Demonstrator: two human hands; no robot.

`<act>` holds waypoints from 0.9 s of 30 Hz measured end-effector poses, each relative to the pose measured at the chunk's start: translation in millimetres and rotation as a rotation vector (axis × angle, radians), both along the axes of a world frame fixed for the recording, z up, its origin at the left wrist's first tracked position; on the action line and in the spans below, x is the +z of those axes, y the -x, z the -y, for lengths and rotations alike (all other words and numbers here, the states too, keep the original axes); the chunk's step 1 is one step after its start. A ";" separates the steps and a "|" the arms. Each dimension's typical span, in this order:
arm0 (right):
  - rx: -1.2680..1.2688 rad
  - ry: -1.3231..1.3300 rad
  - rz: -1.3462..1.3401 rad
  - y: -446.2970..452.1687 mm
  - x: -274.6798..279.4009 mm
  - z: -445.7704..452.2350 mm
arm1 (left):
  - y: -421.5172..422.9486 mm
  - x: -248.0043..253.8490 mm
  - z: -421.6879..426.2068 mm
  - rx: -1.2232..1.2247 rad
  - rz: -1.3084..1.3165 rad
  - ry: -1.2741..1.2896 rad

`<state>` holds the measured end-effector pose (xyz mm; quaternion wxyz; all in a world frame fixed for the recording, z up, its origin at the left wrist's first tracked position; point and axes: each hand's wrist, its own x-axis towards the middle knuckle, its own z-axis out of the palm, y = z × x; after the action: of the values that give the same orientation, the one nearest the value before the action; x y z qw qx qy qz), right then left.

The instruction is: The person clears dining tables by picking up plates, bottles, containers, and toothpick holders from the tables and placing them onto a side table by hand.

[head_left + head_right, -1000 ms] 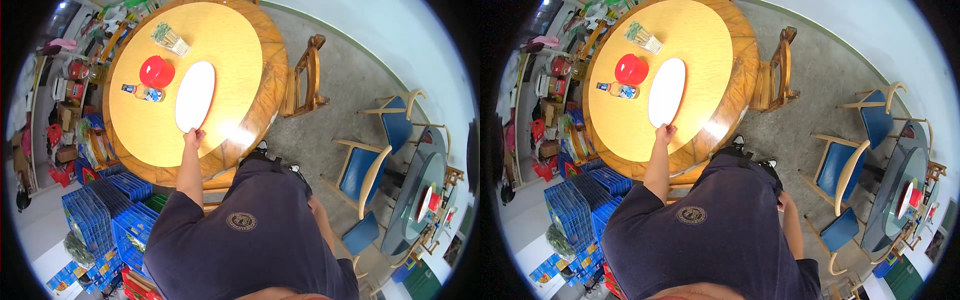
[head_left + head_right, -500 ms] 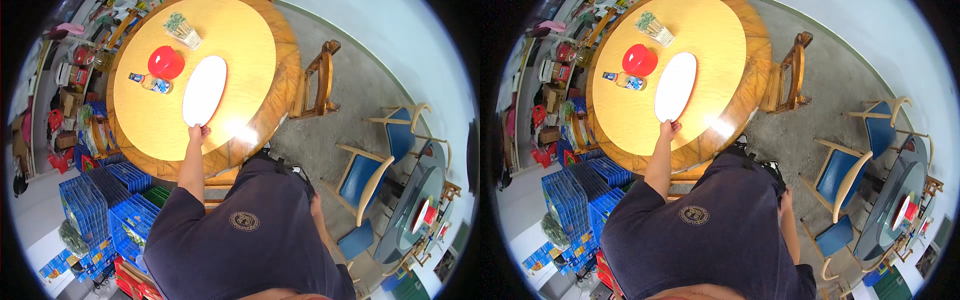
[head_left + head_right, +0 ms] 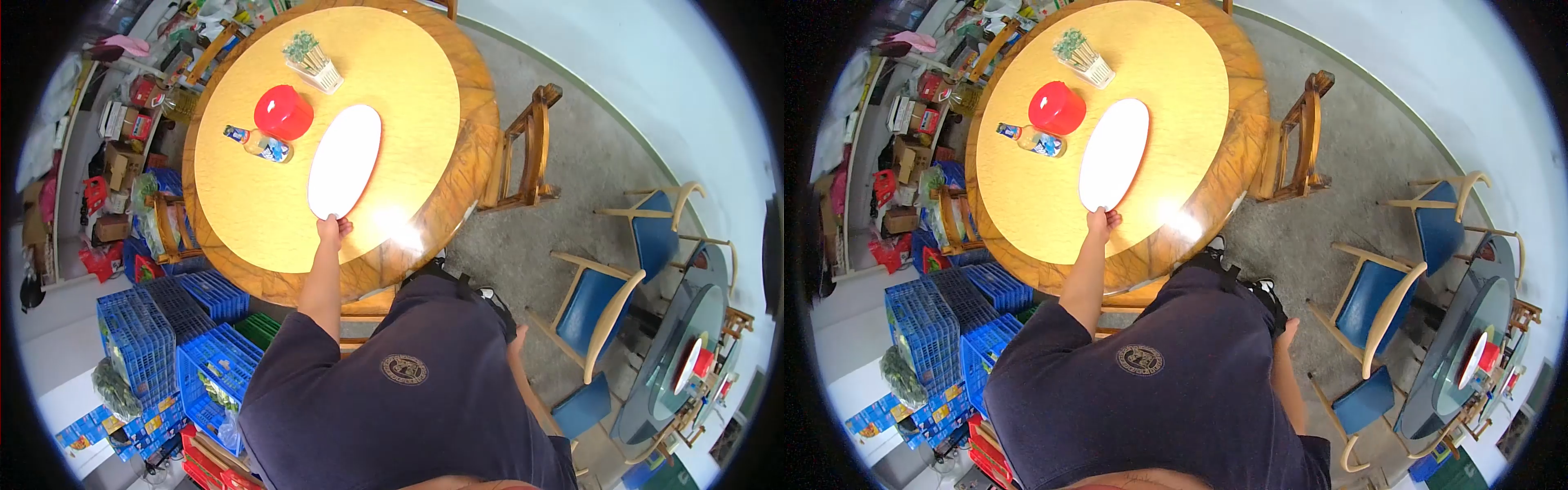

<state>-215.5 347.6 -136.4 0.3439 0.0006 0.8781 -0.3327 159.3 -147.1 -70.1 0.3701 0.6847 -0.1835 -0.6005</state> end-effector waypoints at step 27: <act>-0.053 -0.086 -0.149 -1.2 127.0 -60.1 | 60.2 151.1 -43.0 -0.522 -0.358 0.252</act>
<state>-214.3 407.6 -9.4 0.2682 0.0138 0.9143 -0.3030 99.1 -104.1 81.0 0.3121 0.4473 -0.3576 -0.7581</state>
